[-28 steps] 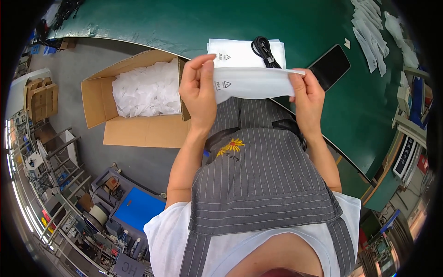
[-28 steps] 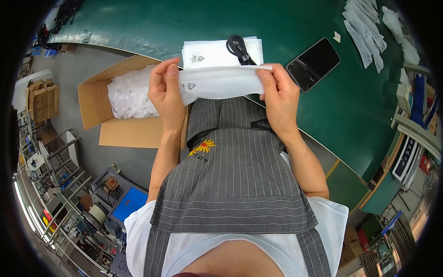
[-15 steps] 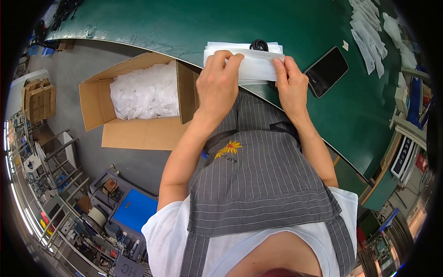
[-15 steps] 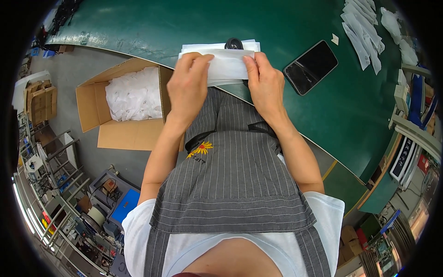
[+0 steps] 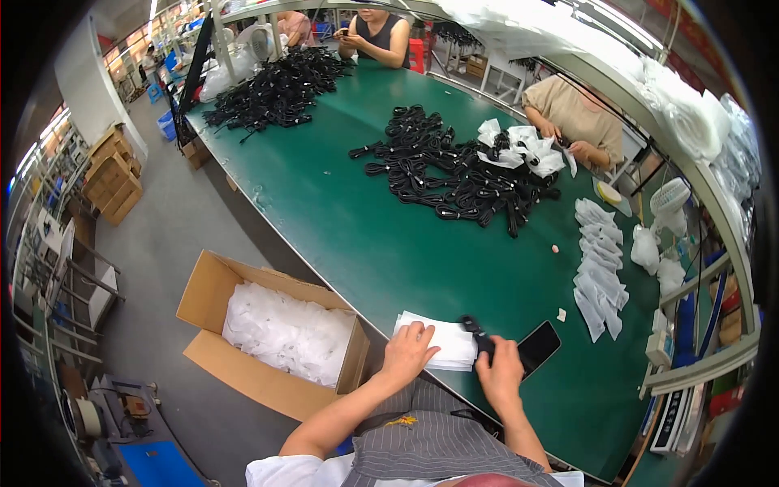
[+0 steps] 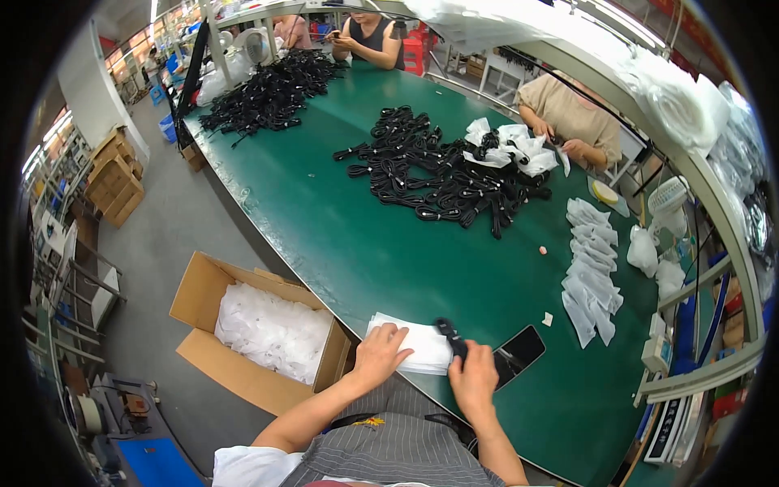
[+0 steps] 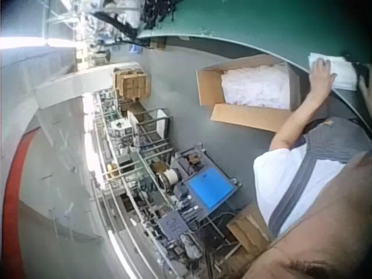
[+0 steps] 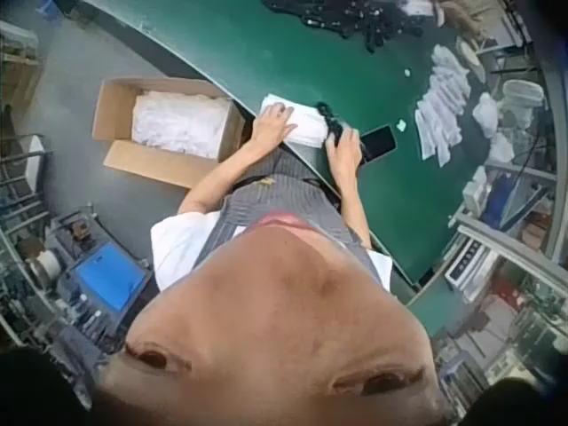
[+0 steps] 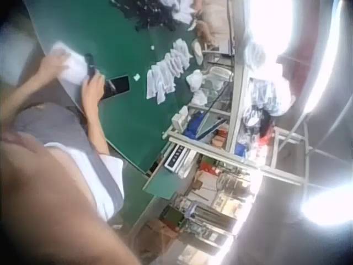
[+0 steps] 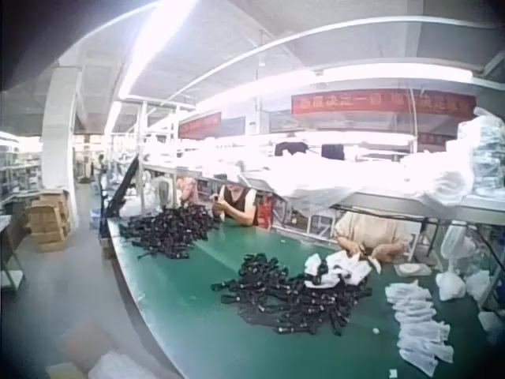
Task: Packing black power cables into small white plastic bags at a factory workstation.
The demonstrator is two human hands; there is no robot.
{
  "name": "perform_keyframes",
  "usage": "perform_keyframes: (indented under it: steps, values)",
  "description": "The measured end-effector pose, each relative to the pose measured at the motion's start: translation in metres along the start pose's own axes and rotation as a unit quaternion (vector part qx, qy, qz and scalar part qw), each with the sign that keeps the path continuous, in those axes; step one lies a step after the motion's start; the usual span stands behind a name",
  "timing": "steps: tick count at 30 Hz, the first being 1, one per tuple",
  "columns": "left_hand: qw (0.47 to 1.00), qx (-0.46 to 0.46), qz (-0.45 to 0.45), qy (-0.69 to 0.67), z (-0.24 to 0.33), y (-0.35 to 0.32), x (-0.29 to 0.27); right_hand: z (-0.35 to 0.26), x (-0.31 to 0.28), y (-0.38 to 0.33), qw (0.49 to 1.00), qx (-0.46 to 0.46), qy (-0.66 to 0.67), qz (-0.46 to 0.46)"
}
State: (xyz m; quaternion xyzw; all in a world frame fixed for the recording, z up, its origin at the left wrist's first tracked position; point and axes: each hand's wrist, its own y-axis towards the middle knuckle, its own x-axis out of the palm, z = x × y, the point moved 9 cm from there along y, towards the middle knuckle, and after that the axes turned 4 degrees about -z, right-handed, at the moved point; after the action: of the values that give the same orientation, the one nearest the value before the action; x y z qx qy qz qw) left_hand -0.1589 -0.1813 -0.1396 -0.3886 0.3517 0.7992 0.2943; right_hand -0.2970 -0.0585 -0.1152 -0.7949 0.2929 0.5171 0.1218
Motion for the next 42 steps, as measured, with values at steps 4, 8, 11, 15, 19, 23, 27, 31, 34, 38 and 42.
perform_keyframes:
  steps: [4, 8, 11, 15, 19, 23, 27, 31, 34, 38, 42]
  values:
    - [1.000, -0.012, 0.000, 0.002, -0.005, -0.003, 0.001, 0.016, -0.055, 0.015, 0.985, 0.017, 0.143, 0.090]
    - [0.999, -0.029, 0.003, -0.033, -0.010, -0.001, 0.013, -0.017, -0.008, 0.015, 0.962, 0.024, 0.270, 0.008]
    - [0.997, -0.015, 0.024, -0.073, -0.011, 0.004, 0.009, -0.021, 0.044, 0.014, 0.994, -0.058, 0.092, -0.005]
    - [0.976, -0.015, 0.187, -0.112, -0.051, -0.026, -0.057, -0.027, 0.062, 0.022, 0.995, -0.044, 0.015, -0.091]
    - [0.914, -0.366, 0.172, -0.041, -0.248, -0.106, -0.052, -0.020, 0.039, 0.031, 0.997, -0.033, 0.008, -0.067]
    - [0.903, -0.418, -0.075, 0.064, -0.328, -0.157, 0.045, -0.044, 0.004, 0.034, 0.999, -0.037, 0.029, -0.002]
    - [0.911, -0.384, -0.120, 0.085, -0.334, -0.158, 0.097, -0.062, 0.003, 0.041, 0.997, -0.038, 0.065, 0.002]
    - [0.928, -0.359, 0.093, 0.025, -0.312, -0.161, 0.032, -0.064, 0.006, 0.043, 0.993, -0.038, 0.115, -0.017]
    - [0.873, -0.401, 0.233, -0.150, -0.282, -0.165, -0.047, -0.066, 0.012, 0.041, 0.985, -0.039, 0.166, -0.023]
    - [0.828, -0.371, 0.344, -0.242, -0.217, -0.145, -0.113, -0.089, 0.049, 0.032, 0.920, -0.006, 0.350, -0.173]
    - [0.949, -0.029, 0.287, -0.131, -0.073, -0.076, -0.135, -0.139, 0.107, -0.001, 0.649, 0.065, 0.612, -0.447]
